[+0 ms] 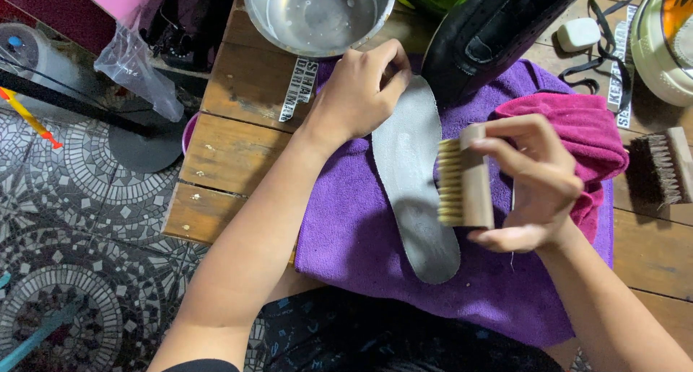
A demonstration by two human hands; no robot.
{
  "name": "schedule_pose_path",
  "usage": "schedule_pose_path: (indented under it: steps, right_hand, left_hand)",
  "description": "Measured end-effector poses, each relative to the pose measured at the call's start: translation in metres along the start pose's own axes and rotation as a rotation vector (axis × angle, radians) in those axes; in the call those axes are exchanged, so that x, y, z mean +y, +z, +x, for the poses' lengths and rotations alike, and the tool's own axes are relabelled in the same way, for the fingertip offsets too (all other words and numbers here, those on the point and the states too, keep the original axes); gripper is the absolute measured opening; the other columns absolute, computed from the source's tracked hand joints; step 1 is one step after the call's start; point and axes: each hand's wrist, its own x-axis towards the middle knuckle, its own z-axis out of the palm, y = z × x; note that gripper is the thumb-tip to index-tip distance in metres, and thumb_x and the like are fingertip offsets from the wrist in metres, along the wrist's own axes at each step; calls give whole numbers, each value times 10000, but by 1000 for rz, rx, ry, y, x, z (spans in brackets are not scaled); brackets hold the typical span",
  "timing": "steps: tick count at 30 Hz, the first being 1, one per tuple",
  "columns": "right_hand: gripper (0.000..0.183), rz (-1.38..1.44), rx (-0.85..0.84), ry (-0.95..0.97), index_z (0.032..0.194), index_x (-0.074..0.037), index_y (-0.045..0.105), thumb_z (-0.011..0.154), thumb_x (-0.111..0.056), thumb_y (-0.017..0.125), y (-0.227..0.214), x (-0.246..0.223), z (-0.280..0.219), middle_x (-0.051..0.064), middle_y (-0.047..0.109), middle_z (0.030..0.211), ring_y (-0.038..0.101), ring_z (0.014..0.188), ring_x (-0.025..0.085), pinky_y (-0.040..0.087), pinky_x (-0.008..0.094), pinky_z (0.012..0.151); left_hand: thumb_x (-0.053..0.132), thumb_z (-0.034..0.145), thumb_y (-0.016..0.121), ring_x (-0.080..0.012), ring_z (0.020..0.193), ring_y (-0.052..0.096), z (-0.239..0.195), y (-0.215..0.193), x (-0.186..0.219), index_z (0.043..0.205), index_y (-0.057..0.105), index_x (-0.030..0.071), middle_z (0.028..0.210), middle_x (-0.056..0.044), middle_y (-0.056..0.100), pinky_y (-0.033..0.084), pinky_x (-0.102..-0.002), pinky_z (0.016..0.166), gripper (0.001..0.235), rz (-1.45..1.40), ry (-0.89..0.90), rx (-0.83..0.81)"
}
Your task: The person cleans a white shoe insole placed on a purple towel using a wooden brush and water from a metal bowl. They repeatedly dip the brush into the water and scrub the insole's surface, occasionally switching to a smaller brush for detailed cleaning.
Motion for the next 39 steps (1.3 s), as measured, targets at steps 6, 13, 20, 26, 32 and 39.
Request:
schedule_pose_path:
  steps: [6, 13, 20, 26, 32, 39]
  right_hand:
    - [859, -25, -341, -149, 1308, -30, 787, 844, -741, 653, 5, -19, 23, 278, 712, 1231, 714, 1063, 391, 531, 522, 944]
    - [759, -22, -647, -244, 1476, -149, 689, 982, -724, 657, 13, -23, 36, 195, 708, 1298, 680, 966, 346, 479, 509, 827]
    - [891, -261, -505, -135, 1530, -150, 695, 800, -520, 1046, 21, 5, 47, 238, 686, 1438, 717, 1289, 380, 551, 536, 1043]
    - [853, -385, -577, -223, 1526, -225, 681, 809, -578, 977, 12, -13, 54, 207, 676, 1399, 643, 1261, 407, 497, 614, 1143]
    - [947, -357, -588, -86, 1623, -196, 614, 822, -487, 1027, 18, -17, 62, 267, 607, 1412, 683, 1268, 397, 623, 529, 1042]
    - [689, -199, -743, -219, 1328, -115, 722, 832, -543, 932, 12, -53, 58, 119, 595, 1094, 595, 866, 317, 504, 493, 803]
  left_hand:
    - [146, 1018, 656, -336, 791, 742, -3, -1, -1, 1001, 696, 71, 893, -116, 772, 525, -473, 675, 86, 156, 152, 46]
    - [49, 931, 652, -348, 763, 706, -2, 2, -15, 863, 762, 53, 902, -110, 694, 532, -491, 594, 129, 246, 169, 21]
    - [23, 897, 611, -387, 749, 695, -4, 1, -13, 881, 721, 38, 902, -135, 677, 535, -506, 593, 112, 246, 99, -11]
    - [-1, 917, 588, -399, 740, 691, -2, 1, -11, 885, 693, 14, 913, -155, 673, 544, -518, 600, 111, 226, 62, -40]
    - [19, 873, 579, -395, 716, 651, -2, 3, -15, 866, 639, 28, 886, -141, 637, 494, -515, 576, 60, 216, 67, -25]
    - [27, 911, 605, -385, 720, 666, -2, 2, -17, 896, 664, 52, 906, -118, 656, 489, -513, 568, 66, 199, 105, -12]
